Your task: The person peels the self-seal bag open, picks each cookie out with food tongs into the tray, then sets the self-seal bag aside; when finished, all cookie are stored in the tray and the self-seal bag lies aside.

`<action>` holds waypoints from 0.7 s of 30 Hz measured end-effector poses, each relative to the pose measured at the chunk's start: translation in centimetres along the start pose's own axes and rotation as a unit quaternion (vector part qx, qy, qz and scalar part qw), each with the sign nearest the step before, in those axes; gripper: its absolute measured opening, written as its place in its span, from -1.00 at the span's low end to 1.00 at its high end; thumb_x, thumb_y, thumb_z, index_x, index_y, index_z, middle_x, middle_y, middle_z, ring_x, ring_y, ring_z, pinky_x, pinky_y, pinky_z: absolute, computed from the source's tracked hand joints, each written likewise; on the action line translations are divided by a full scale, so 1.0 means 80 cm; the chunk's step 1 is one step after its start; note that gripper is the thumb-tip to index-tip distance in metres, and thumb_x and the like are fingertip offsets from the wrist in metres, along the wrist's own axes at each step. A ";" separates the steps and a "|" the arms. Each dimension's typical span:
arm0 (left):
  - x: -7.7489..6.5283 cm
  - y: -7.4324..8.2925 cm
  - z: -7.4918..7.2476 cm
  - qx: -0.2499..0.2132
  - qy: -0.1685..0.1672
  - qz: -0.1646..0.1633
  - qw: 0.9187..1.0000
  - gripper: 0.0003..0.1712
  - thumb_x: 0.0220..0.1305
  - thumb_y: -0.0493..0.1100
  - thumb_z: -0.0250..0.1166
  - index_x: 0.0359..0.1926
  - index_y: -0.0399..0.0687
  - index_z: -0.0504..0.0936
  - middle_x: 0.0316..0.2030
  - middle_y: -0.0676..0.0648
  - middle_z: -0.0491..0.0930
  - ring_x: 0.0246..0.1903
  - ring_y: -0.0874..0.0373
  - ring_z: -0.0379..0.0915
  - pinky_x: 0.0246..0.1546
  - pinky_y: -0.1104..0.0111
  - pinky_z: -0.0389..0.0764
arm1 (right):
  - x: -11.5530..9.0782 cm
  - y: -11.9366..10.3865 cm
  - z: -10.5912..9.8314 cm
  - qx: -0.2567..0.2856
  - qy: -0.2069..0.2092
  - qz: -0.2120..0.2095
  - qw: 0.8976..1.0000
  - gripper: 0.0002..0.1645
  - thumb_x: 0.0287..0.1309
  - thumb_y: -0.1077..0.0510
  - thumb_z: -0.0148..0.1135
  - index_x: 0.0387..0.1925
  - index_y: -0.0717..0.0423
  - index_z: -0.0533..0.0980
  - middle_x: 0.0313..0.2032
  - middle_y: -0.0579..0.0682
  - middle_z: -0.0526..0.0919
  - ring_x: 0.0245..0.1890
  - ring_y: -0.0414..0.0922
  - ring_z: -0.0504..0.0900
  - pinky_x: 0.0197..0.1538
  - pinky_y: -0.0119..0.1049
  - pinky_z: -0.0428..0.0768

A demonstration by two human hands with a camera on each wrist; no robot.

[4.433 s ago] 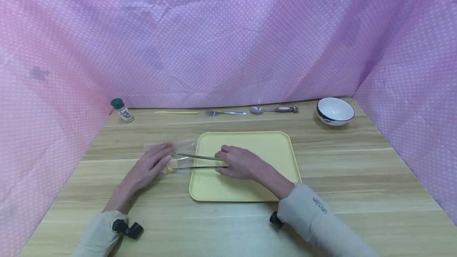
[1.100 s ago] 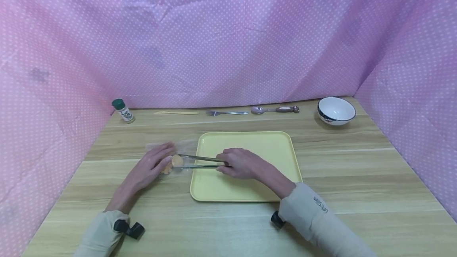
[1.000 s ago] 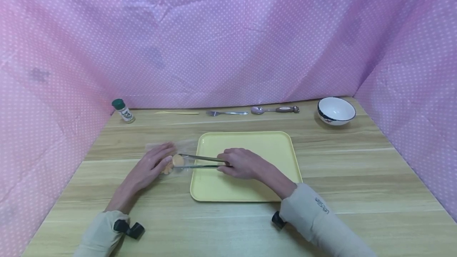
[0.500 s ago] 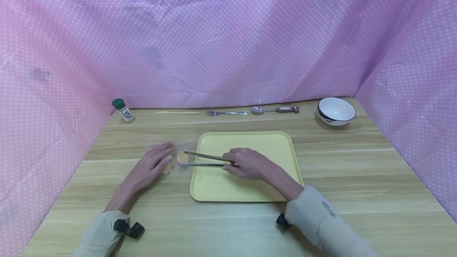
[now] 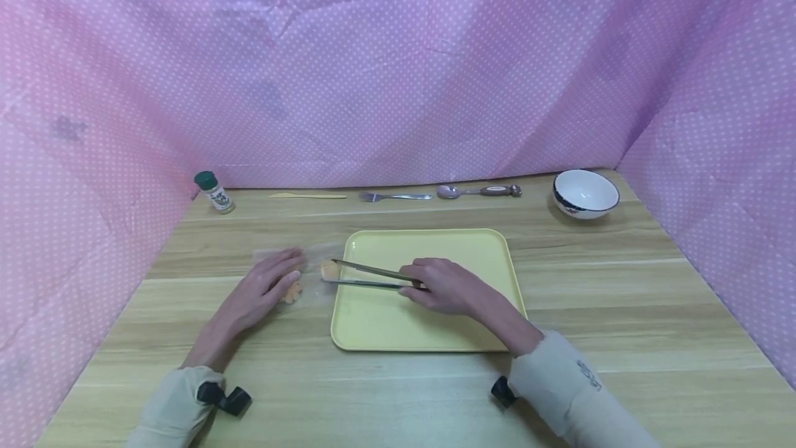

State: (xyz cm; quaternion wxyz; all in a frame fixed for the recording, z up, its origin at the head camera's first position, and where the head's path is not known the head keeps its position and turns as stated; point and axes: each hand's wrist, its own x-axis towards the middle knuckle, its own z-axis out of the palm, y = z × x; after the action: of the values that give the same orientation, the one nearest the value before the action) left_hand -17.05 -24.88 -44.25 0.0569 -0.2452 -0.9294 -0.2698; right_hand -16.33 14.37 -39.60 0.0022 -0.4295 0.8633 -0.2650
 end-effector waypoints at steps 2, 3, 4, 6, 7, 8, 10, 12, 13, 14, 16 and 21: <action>0.000 0.000 0.000 0.001 0.001 0.002 1.000 -0.49 0.62 0.04 0.07 0.39 -0.10 0.54 0.45 -0.22 0.38 0.44 -0.23 0.23 0.43 -0.18 0.18 | -0.003 0.001 0.000 -0.001 0.002 0.003 1.000 -0.84 0.41 0.17 0.31 -0.05 0.12 0.64 -0.43 -0.23 0.44 -0.50 -0.35 0.33 -0.44 -0.43 0.41; 0.000 -0.001 0.000 0.001 0.002 0.005 1.000 -0.49 0.62 0.03 0.08 0.39 -0.10 0.54 0.45 -0.22 0.38 0.44 -0.23 0.23 0.43 -0.17 0.18 | -0.004 0.002 -0.001 -0.001 0.002 0.004 1.000 -0.85 0.41 0.16 0.31 -0.05 0.11 0.64 -0.44 -0.23 0.44 -0.50 -0.35 0.33 -0.44 -0.43 0.41; 0.000 -0.001 0.000 0.001 0.003 0.007 1.000 -0.50 0.62 0.02 0.08 0.39 -0.11 0.55 0.44 -0.23 0.38 0.44 -0.24 0.24 0.43 -0.17 0.19 | -0.006 0.003 -0.001 -0.001 0.003 0.005 1.000 -0.85 0.41 0.17 0.31 -0.05 0.11 0.64 -0.44 -0.23 0.44 -0.51 -0.35 0.33 -0.45 -0.43 0.41; 0.000 -0.002 0.000 0.001 0.007 0.014 1.000 -0.51 0.61 0.00 0.10 0.38 -0.12 0.55 0.43 -0.23 0.39 0.43 -0.24 0.25 0.42 -0.17 0.20 | -0.009 0.004 -0.002 0.000 0.006 0.008 1.000 -0.82 0.41 0.17 0.30 -0.03 0.14 0.64 -0.43 -0.22 0.45 -0.51 -0.35 0.33 -0.45 -0.42 0.42; 0.000 -0.002 0.000 0.001 0.008 0.016 1.000 -0.51 0.61 -0.01 0.10 0.38 -0.13 0.56 0.43 -0.24 0.40 0.42 -0.24 0.26 0.42 -0.17 0.21 | -0.011 0.005 -0.003 0.000 0.007 0.009 1.000 -0.80 0.41 0.17 0.30 -0.01 0.16 0.64 -0.43 -0.22 0.46 -0.50 -0.35 0.33 -0.44 -0.42 0.43; 0.000 -0.002 0.000 0.002 0.009 0.018 1.000 -0.52 0.61 -0.02 0.10 0.38 -0.13 0.56 0.42 -0.24 0.40 0.42 -0.24 0.26 0.42 -0.17 0.21 | -0.012 0.006 -0.003 0.001 0.008 0.010 1.000 -0.78 0.41 0.18 0.30 0.01 0.18 0.64 -0.42 -0.22 0.46 -0.50 -0.35 0.34 -0.44 -0.42 0.43; 0.000 -0.002 0.000 0.002 0.011 0.021 1.000 -0.52 0.61 -0.03 0.11 0.37 -0.14 0.56 0.42 -0.25 0.41 0.42 -0.25 0.27 0.41 -0.17 0.22 | -0.015 0.007 -0.005 0.002 0.011 0.014 1.000 -0.74 0.41 0.18 0.30 0.04 0.22 0.63 -0.41 -0.21 0.48 -0.49 -0.35 0.35 -0.43 -0.41 0.45; 0.000 -0.003 0.000 0.003 0.011 0.023 1.000 -0.52 0.61 -0.03 0.11 0.37 -0.14 0.56 0.42 -0.25 0.41 0.41 -0.25 0.27 0.41 -0.17 0.22 | -0.018 0.008 -0.007 0.001 0.013 0.017 1.000 -0.73 0.42 0.18 0.30 0.05 0.24 0.63 -0.39 -0.21 0.50 -0.48 -0.34 0.36 -0.42 -0.40 0.46; 0.000 -0.003 0.000 0.003 0.011 0.023 1.000 -0.52 0.61 -0.03 0.11 0.37 -0.15 0.56 0.42 -0.25 0.41 0.41 -0.25 0.27 0.41 -0.17 0.22 | -0.019 0.009 -0.008 0.001 0.013 0.019 1.000 -0.73 0.42 0.18 0.30 0.05 0.24 0.63 -0.39 -0.21 0.50 -0.48 -0.34 0.37 -0.41 -0.40 0.46; 0.000 -0.003 0.000 0.003 0.011 0.023 1.000 -0.52 0.61 -0.03 0.11 0.37 -0.15 0.56 0.42 -0.25 0.41 0.42 -0.25 0.27 0.41 -0.17 0.22 | -0.020 0.010 -0.008 0.001 0.014 0.020 1.000 -0.73 0.42 0.19 0.30 0.05 0.24 0.63 -0.39 -0.20 0.50 -0.48 -0.34 0.37 -0.41 -0.40 0.47; 0.000 -0.003 0.000 0.001 0.010 0.022 1.000 -0.52 0.61 -0.03 0.11 0.37 -0.15 0.56 0.42 -0.26 0.41 0.42 -0.25 0.26 0.41 -0.17 0.22 | -0.023 0.012 -0.009 -0.001 0.016 0.023 1.000 -0.74 0.42 0.19 0.30 0.04 0.24 0.64 -0.39 -0.20 0.51 -0.47 -0.33 0.38 -0.40 -0.39 0.47; 0.000 -0.002 -0.001 -0.001 0.006 0.016 1.000 -0.51 0.61 -0.02 0.11 0.38 -0.16 0.55 0.43 -0.25 0.40 0.43 -0.25 0.25 0.42 -0.18 0.20 | -0.029 0.018 -0.011 -0.008 0.021 0.027 0.999 -0.72 0.42 0.19 0.30 0.06 0.27 0.64 -0.37 -0.19 0.54 -0.46 -0.33 0.39 -0.38 -0.38 0.49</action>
State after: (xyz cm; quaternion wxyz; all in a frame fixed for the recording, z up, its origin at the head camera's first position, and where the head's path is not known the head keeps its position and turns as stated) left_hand -17.15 -25.05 -44.29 0.0665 -0.2585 -0.9249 -0.2709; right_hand -16.11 17.21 -40.00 -0.0120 -0.4002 0.8768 -0.2663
